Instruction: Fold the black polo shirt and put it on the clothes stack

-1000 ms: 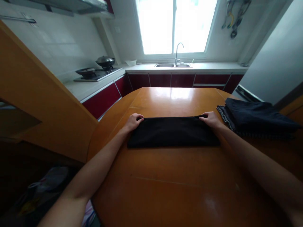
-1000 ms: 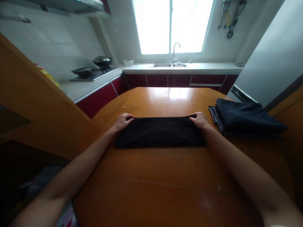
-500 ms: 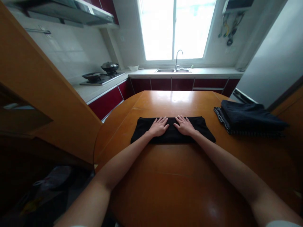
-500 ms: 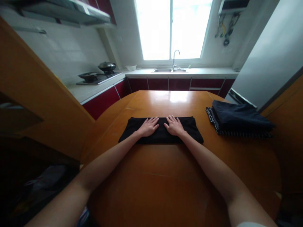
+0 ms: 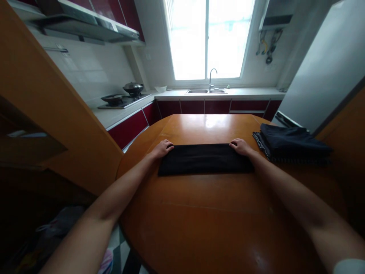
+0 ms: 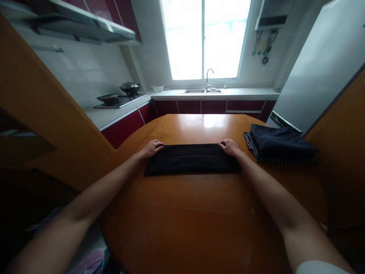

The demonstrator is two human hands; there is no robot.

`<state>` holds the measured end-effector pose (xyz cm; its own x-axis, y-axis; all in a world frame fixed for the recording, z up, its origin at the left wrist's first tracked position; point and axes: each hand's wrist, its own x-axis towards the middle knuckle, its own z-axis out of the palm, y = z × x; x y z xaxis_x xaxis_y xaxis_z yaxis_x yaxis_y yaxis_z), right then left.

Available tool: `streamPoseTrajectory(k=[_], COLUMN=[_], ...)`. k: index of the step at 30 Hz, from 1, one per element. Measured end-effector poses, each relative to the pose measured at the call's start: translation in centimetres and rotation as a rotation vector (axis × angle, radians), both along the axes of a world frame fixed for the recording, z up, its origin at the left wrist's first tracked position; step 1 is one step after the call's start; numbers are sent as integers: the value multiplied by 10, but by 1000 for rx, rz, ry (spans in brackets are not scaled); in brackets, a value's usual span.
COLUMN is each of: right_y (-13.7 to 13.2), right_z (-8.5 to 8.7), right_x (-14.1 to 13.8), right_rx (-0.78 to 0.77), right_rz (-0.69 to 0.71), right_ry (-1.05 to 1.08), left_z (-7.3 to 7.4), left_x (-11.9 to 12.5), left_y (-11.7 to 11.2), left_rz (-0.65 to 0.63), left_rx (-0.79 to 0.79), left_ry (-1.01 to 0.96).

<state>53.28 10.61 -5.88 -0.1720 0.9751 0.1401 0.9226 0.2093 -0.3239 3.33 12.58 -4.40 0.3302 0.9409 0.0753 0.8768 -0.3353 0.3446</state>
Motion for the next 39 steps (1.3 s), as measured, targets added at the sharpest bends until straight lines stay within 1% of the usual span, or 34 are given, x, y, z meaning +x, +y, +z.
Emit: streamPoseTrajectory(k=[2, 4, 8, 10, 12, 14, 17, 19, 21, 24, 26, 28, 29, 30, 31, 32, 33, 35, 37, 38, 39], right_y=[11, 20, 30, 31, 30, 28, 26, 25, 25, 23, 17, 5, -4, -15, -29, -43, -59, -94, -131, -148, -164], right_z=[11, 22, 40, 47, 51, 54, 57, 63, 74, 102, 123, 140, 145, 146, 144, 137, 127, 98, 65, 50, 38], right_x=[5, 9, 15, 17, 17, 17, 18, 21, 28, 42, 53, 59, 61, 61, 61, 59, 56, 51, 48, 47, 47], right_rx=[-91, -198, -339, -420, -466, -484, -497, -446, -321, -69, 92, 215, 258, 288, 308, 317, 319, 307, 281, 246, 228], right_rz=[25, 19, 3, 18, 43, 56, 50, 54, 57, 83, 138, 185, 199, 207, 212, 218, 229, 272, 365, 417, 442], right_ry=[24, 52, 93, 102, 118, 168, 262, 315, 360, 419, 444, 441, 424, 394, 356, 312, 265, 189, 117, 78, 50], left_z=[12, 24, 43, 48, 52, 54, 61, 70, 84, 113, 133, 147, 149, 147, 140, 129, 114, 76, 38, 22, 11], left_x=[-4, -4, 3, 7, 11, 13, 16, 17, 17, 14, 13, 13, 14, 14, 16, 17, 18, 18, 15, 13, 10], left_y=[13, 24, 40, 46, 50, 53, 52, 49, 45, 36, 25, 8, -3, -15, -30, -45, -62, -97, -133, -150, -165], left_rz=[-11, -22, -90, -142, -171, -190, -233, -247, -236, -204, -180, -160, -158, -165, -177, -194, -212, -244, -297, -305, -320], left_rx=[-98, -193, -358, -417, -466, -514, -556, -503, -389, -166, 6, 169, 234, 288, 337, 379, 422, 485, 474, 470, 481], left_ry=[3, 7, 56, 70, 18, -54, -57, -56, -101, -199, -266, -317, -330, -335, -332, -322, -310, -255, -154, -101, -68])
